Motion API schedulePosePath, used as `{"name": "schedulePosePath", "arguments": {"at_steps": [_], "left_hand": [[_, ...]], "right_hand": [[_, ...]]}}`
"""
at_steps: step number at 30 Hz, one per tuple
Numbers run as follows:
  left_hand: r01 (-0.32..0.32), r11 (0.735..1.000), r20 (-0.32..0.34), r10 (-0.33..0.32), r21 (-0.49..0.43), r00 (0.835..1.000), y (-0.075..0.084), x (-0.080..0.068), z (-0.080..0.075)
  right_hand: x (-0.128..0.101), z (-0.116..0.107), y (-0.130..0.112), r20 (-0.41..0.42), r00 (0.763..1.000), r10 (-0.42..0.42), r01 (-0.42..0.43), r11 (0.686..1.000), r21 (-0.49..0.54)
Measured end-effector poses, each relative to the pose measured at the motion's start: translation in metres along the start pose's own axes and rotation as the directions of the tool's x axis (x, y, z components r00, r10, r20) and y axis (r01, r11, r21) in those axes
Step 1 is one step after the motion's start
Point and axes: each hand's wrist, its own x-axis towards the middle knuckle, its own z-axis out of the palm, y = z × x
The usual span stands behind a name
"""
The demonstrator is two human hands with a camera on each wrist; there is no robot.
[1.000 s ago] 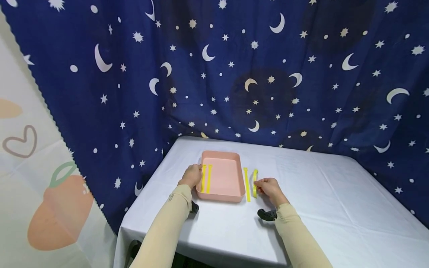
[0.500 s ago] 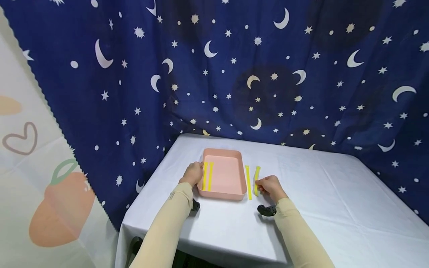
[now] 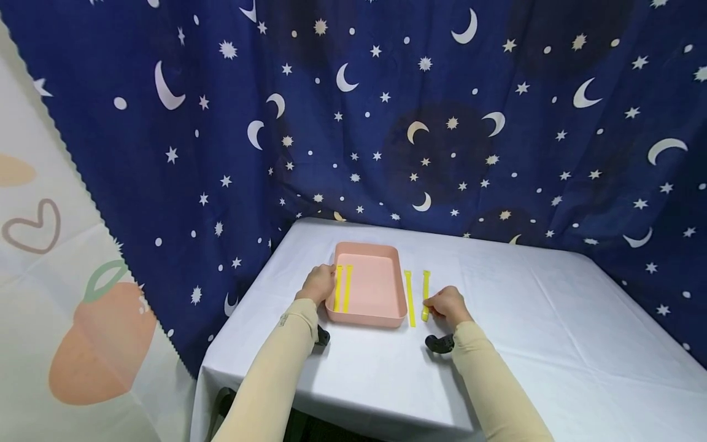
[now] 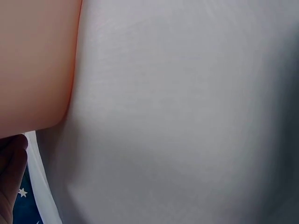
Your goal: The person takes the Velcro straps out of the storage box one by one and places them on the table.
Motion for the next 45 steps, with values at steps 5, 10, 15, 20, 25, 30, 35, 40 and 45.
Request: {"name": "schedulePosePath", "arguments": {"at_steps": [5, 10, 15, 20, 25, 30, 35, 40, 45], "left_hand": [[0.017, 1.000, 0.012, -0.016, -0.014, 1.000, 0.002, -0.001, -0.001], [0.040, 0.999, 0.026, -0.040, -0.006, 0.999, 0.001, 0.001, 0.001], [0.041, 0.999, 0.028, -0.041, 0.002, 0.999, -0.001, 0.003, 0.003], [0.043, 0.999, 0.037, -0.044, 0.012, 0.998, -0.003, 0.003, 0.005], [0.026, 1.000, 0.029, -0.027, 0.017, 0.999, -0.004, 0.006, 0.006], [0.023, 0.999, 0.017, -0.024, 0.024, 1.000, -0.005, 0.008, 0.006], [0.039, 0.999, 0.020, -0.039, 0.000, 0.999, -0.005, 0.007, 0.008], [0.043, 0.999, 0.017, -0.043, -0.004, 0.999, -0.003, 0.004, 0.006], [0.036, 0.999, 0.020, -0.036, -0.004, 0.999, -0.002, 0.003, 0.003]], "right_hand": [[-0.002, -0.002, 0.004, -0.010, 0.999, -0.048, 0.048, 0.999, -0.025], [-0.002, -0.002, 0.007, -0.022, 0.996, -0.082, 0.081, 0.996, -0.024], [-0.003, 0.000, 0.010, -0.033, 0.993, -0.111, 0.110, 0.993, -0.033], [-0.002, 0.000, 0.013, 0.010, 0.992, -0.123, 0.123, 0.991, -0.045], [-0.002, -0.003, 0.014, 0.046, 0.989, -0.142, 0.145, 0.987, -0.067], [0.000, -0.003, 0.012, 0.064, 0.987, -0.144, 0.150, 0.983, -0.104], [-0.001, -0.001, 0.009, 0.054, 0.988, -0.142, 0.146, 0.985, -0.090], [-0.004, -0.001, 0.001, 0.033, 0.982, -0.185, 0.187, 0.980, -0.071], [-0.009, 0.000, -0.010, 0.016, 0.973, -0.231, 0.231, 0.972, -0.037]]}}
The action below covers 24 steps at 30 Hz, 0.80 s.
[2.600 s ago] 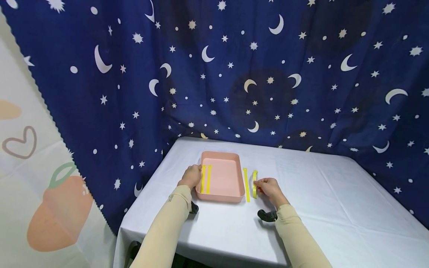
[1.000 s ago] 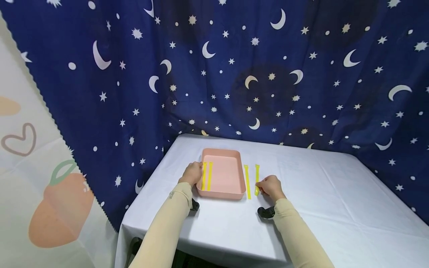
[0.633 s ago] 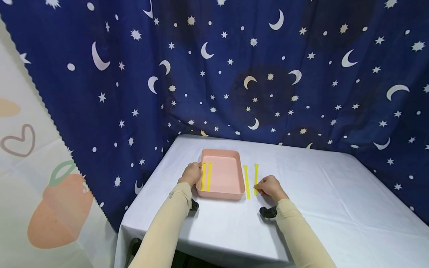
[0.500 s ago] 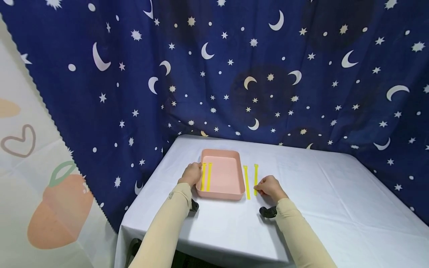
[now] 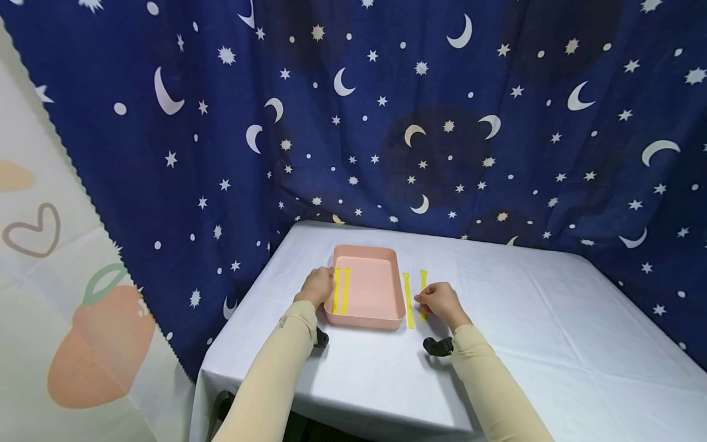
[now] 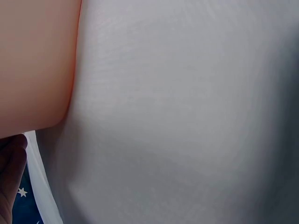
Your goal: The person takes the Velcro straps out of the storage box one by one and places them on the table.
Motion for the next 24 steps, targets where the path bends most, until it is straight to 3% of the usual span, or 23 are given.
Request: {"name": "schedulePosePath", "arguments": {"at_steps": [13, 24], "left_hand": [[0.010, 1.000, 0.002, -0.010, 0.017, 1.000, 0.002, 0.001, 0.000], [-0.003, 1.000, -0.003, 0.003, 0.013, 1.000, 0.002, 0.000, 0.000]], "right_hand": [[-0.005, 0.012, -0.031, -0.026, 0.996, -0.091, 0.093, 0.989, 0.116], [-0.004, 0.024, -0.050, -0.040, 0.991, -0.125, 0.129, 0.983, 0.132]]}}
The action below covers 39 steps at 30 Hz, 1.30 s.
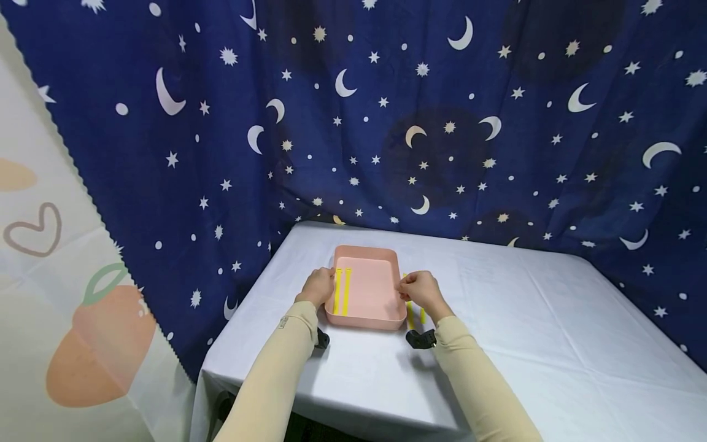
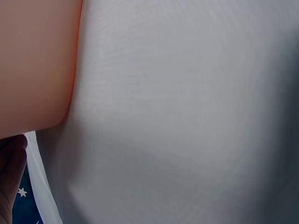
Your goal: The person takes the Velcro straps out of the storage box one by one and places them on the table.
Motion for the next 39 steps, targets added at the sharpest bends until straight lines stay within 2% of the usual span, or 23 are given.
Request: {"name": "schedulePosePath", "arguments": {"at_steps": [8, 16, 22, 30, 36, 39], "left_hand": [[0.003, 1.000, -0.002, -0.003, 0.001, 1.000, 0.000, -0.001, 0.000], [0.030, 0.999, 0.006, -0.030, -0.011, 1.000, -0.001, 0.003, 0.002], [0.008, 1.000, -0.004, -0.008, 0.007, 1.000, 0.000, 0.000, 0.002], [-0.021, 1.000, -0.018, 0.021, -0.001, 1.000, -0.005, 0.001, 0.004], [-0.024, 0.999, -0.029, 0.023, -0.035, 0.999, -0.008, 0.000, 0.004], [-0.034, 0.999, -0.033, 0.033, -0.034, 0.999, -0.008, 0.000, 0.004]], "right_hand": [[0.000, 0.017, -0.012, 0.041, 0.998, -0.038, 0.037, 0.999, 0.029], [0.000, 0.031, -0.026, 0.056, 0.998, -0.028, 0.030, 0.999, -0.025], [0.002, 0.047, -0.027, 0.073, 0.997, -0.036, 0.038, 0.999, -0.030], [-0.001, 0.068, -0.028, 0.099, 0.992, -0.073, 0.083, 0.992, -0.095], [-0.003, 0.080, -0.032, 0.106, 0.994, -0.003, 0.017, 0.991, -0.132], [-0.003, 0.086, -0.033, 0.103, 0.995, 0.001, 0.012, 0.991, -0.132]]}}
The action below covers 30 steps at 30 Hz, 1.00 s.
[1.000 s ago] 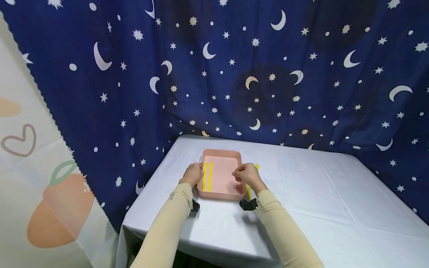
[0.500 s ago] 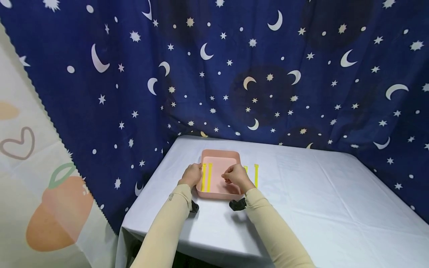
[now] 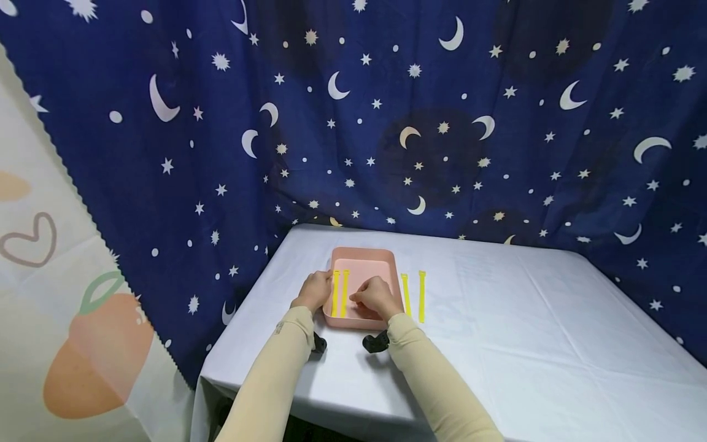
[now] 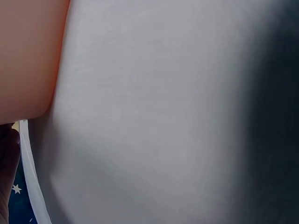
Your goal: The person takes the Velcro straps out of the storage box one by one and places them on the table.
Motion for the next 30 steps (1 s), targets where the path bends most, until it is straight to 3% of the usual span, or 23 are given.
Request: {"name": "schedulePosePath", "arguments": {"at_steps": [6, 10, 19, 30], "left_hand": [[-0.037, 0.999, -0.022, 0.036, -0.019, 0.999, -0.002, -0.001, 0.000], [-0.053, 0.998, -0.044, 0.051, -0.036, 0.998, -0.003, -0.002, 0.001], [-0.029, 0.997, -0.035, 0.026, -0.075, 0.999, -0.003, -0.002, 0.002], [-0.029, 0.996, -0.045, 0.025, -0.090, 0.999, -0.004, -0.002, 0.004]], "right_hand": [[-0.002, 0.006, -0.004, 0.007, 1.000, -0.007, 0.007, 1.000, 0.018], [-0.003, 0.010, -0.007, 0.027, 0.999, 0.044, -0.045, 0.998, 0.049], [0.001, 0.024, -0.009, 0.028, 0.997, 0.076, -0.077, 0.996, 0.046], [-0.002, 0.031, -0.012, -0.032, 0.997, 0.063, -0.065, 0.997, -0.048]]}}
